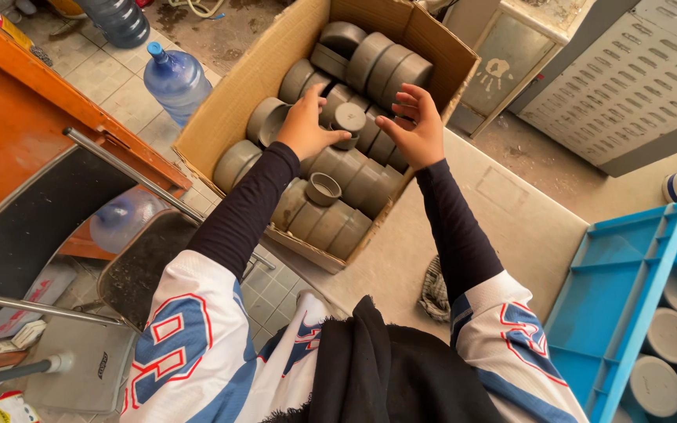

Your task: The person picks up PVC pipe caps from a box and a crate, wipes the inside and outside surfaces with a cloth, and places them back into the crate.

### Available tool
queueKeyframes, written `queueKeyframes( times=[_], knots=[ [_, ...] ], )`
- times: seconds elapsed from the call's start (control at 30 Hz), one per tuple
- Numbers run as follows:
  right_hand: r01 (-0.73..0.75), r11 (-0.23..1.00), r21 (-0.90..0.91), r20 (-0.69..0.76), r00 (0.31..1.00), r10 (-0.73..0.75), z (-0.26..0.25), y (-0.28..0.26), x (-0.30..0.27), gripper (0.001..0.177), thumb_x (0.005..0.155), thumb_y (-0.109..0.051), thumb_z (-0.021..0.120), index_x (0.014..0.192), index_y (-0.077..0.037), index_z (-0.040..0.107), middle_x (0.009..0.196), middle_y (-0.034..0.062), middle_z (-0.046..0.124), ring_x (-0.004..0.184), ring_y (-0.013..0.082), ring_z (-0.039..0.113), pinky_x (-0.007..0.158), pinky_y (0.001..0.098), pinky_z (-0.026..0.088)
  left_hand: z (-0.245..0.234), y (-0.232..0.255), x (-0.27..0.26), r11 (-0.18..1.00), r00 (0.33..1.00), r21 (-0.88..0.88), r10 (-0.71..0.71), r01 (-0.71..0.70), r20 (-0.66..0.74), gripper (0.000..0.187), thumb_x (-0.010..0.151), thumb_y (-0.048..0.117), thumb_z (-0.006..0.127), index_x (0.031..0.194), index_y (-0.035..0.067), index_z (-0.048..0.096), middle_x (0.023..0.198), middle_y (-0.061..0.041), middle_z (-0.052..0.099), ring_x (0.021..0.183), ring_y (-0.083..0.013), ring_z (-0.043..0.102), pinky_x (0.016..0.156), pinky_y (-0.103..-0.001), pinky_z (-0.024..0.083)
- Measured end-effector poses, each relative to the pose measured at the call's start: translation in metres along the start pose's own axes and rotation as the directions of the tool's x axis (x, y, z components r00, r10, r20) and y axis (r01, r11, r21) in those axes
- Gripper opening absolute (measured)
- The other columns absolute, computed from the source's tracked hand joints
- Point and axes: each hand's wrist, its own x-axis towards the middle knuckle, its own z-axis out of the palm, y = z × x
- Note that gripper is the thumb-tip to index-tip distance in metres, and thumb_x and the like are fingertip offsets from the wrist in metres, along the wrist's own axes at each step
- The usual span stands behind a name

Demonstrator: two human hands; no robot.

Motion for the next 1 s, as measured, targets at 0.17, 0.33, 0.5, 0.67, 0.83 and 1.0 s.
queueKeyframes(
  times=[0.17,0.33,0.5,0.67,0.83,1.0],
  knots=[
    [-0.097,0.914,-0.394,0.035,0.992,0.121,0.026,-0.010,0.047,0.082,0.063,-0.029,0.095,0.130,-0.013,0.051,0.124,0.0099,0.059,0.112,0.0245,0.061,0.092,0.0373,0.051,-0.006,0.006,0.045,0.997,0.999,0.073,0.026,-0.023,-0.044,0.100,0.064,0.035,0.093,0.139,0.002,0.034,0.129,-0.020,0.055,0.123,-0.0318,0.054,0.102,-0.040,0.046],
    [-0.062,0.763,-0.643,0.033,0.993,0.109,0.026,-0.012,0.086,0.080,0.065,-0.030,0.090,0.130,-0.011,0.047,0.132,0.0129,0.049,0.122,0.0281,0.048,0.102,0.0389,0.039,0.007,0.017,0.095,0.989,0.993,0.132,0.080,-0.068,-0.086,0.077,0.068,0.035,0.086,0.127,0.004,0.049,0.124,-0.018,0.058,0.116,-0.0328,0.054,0.096,-0.040,0.044],
    [-0.041,0.691,-0.721,0.032,0.995,0.092,0.023,0.000,0.113,0.074,0.064,-0.024,0.089,0.128,-0.016,0.054,0.129,0.0094,0.049,0.126,0.0324,0.049,0.107,0.0439,0.042,0.027,0.015,0.131,0.981,0.992,0.153,-0.107,0.117,-0.070,0.069,0.078,0.037,0.079,0.132,0.006,0.049,0.126,-0.013,0.055,0.122,-0.0288,0.057,0.095,-0.038,0.055],
    [0.028,0.602,-0.798,0.181,0.964,0.195,0.024,0.016,0.133,0.072,0.068,-0.032,0.083,0.132,-0.024,0.051,0.134,0.0072,0.047,0.129,0.0338,0.045,0.112,0.0476,0.033,0.028,0.016,0.142,0.955,0.998,0.290,-0.062,0.055,0.013,0.064,0.078,0.038,0.079,0.127,0.005,0.054,0.120,-0.014,0.060,0.116,-0.0331,0.059,0.096,-0.044,0.052],
    [0.167,0.619,-0.768,0.358,0.913,0.197,0.025,0.023,0.153,0.080,0.067,-0.032,0.081,0.139,-0.026,0.046,0.142,0.0073,0.042,0.133,0.0363,0.041,0.113,0.0505,0.029,0.012,0.009,0.152,0.959,0.995,0.270,-0.094,0.088,0.012,0.056,0.081,0.034,0.076,0.125,0.005,0.059,0.114,-0.013,0.065,0.110,-0.0308,0.063,0.092,-0.043,0.054],
    [0.180,0.626,-0.759,0.457,0.831,0.316,0.032,0.025,0.163,0.123,0.055,-0.051,0.088,0.154,-0.029,0.019,0.147,0.0176,0.036,0.130,0.0452,0.043,0.110,0.0561,0.031,-0.011,-0.015,0.175,0.980,0.981,0.029,-0.195,0.195,0.019,0.068,0.071,0.045,0.083,0.125,0.010,0.062,0.116,-0.014,0.068,0.114,-0.0262,0.063,0.091,-0.036,0.054]
  ],
)
